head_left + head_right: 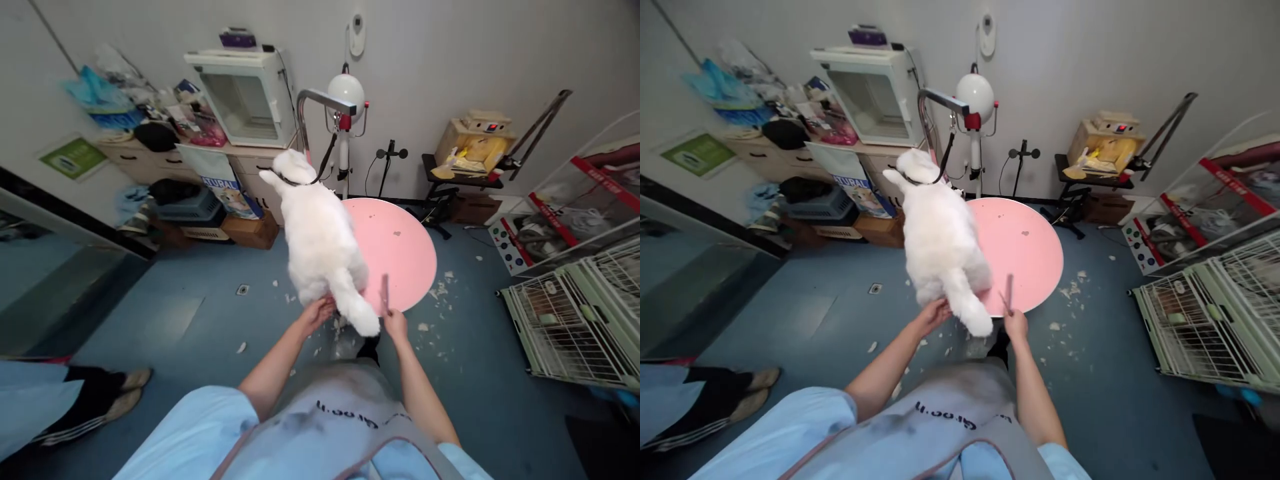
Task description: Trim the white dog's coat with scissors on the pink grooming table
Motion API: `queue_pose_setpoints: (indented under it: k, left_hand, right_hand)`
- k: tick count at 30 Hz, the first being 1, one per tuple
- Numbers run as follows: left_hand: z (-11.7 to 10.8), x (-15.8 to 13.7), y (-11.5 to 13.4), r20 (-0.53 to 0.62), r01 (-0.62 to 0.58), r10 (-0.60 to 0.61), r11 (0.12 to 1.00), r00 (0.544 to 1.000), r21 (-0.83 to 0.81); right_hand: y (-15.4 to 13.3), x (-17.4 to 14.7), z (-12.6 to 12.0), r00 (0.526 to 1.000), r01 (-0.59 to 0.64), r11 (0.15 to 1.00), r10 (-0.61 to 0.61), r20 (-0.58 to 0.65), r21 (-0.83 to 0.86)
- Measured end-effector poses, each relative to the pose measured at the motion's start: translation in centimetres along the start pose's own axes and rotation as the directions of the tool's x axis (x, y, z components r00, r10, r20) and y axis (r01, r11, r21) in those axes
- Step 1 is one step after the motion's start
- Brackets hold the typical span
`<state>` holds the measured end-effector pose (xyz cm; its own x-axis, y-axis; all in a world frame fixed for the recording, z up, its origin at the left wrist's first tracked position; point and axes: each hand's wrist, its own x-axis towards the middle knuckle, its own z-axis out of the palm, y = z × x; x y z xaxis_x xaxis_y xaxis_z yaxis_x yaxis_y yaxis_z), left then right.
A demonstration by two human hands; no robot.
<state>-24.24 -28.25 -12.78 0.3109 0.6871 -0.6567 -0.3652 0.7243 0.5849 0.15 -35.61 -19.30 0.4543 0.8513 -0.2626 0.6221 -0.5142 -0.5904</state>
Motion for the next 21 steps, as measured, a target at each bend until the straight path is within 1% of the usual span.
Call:
queue_pose_setpoints:
  k: [1,2,3,4,5,7,8,10,11,13,15,16,18,21]
  left_hand:
    - [0.5,-0.7,-0.1,0.019,0.059,-0.058,0.997,0.998,-0.04]
    - [1.4,-1.6,0.0,0.071,0.076,-0.071,0.994,0.995,-0.073]
    - [2.7,-2.5,0.2,0.158,0.039,-0.015,0.988,0.987,-0.151]
    - [4.0,-3.5,0.6,0.235,-0.009,0.067,0.971,0.97,-0.24]
    - [5.4,-4.5,1.0,0.253,-0.003,0.072,0.964,0.965,-0.265]
    - [7.7,-6.1,1.7,0.277,0.012,0.06,0.968,0.959,-0.252]
    - [8.4,-6.7,1.7,0.266,0.0,0.061,0.975,0.962,-0.221]
    - [8.8,-7.4,1.1,0.235,-0.051,0.079,0.991,0.969,-0.125]
    - [8.5,-7.7,0.4,0.218,-0.08,0.092,0.995,0.972,-0.065]
    - [7.2,-8.2,-1.3,0.201,-0.124,0.112,0.991,0.973,0.048]
    - [5.7,-9.0,-3.1,0.217,-0.161,0.129,0.978,0.968,0.133]
    - [4.9,-9.6,-3.9,0.235,-0.182,0.139,0.968,0.962,0.173]
    - [3.7,-10.9,-5.4,0.277,-0.209,0.134,0.942,0.951,0.262]
    - [2.5,-12.5,-7.3,0.373,-0.229,0.077,0.896,0.925,0.381]
  right_hand:
    - [1.5,-1.3,0.0,0.998,-0.05,0.999,0.05,-0.027,0.01]
    - [3.3,-2.8,-0.1,0.995,-0.082,0.996,0.083,-0.054,0.022]
    - [5.4,-4.5,-0.2,0.99,-0.107,0.993,0.111,-0.083,0.045]
    - [7.5,-6.4,-0.1,0.984,-0.121,0.988,0.132,-0.122,0.094]
    - [9.5,-8.4,0.1,0.977,-0.132,0.982,0.151,-0.15,0.132]
    - [12.6,-12.4,1.2,0.964,-0.146,0.967,0.186,-0.188,0.209]
    - [13.7,-14.1,2.0,0.96,-0.152,0.96,0.2,-0.194,0.237]
    - [14.5,-16.6,3.7,0.957,-0.159,0.947,0.218,-0.193,0.279]
    - [14.4,-17.2,4.5,0.958,-0.157,0.943,0.218,-0.188,0.294]
    - [13.4,-17.5,5.4,0.967,-0.135,0.935,0.195,-0.161,0.327]
    - [11.7,-16.7,5.1,0.984,-0.063,0.923,0.121,-0.133,0.379]
    - [10.7,-16.1,4.5,0.99,-0.013,0.913,0.068,-0.123,0.407]
    - [8.3,-14.3,2.4,0.993,0.088,0.895,-0.043,-0.114,0.438]
    - [3.5,-11.0,-1.9,0.974,0.224,0.855,-0.191,-0.118,0.468]
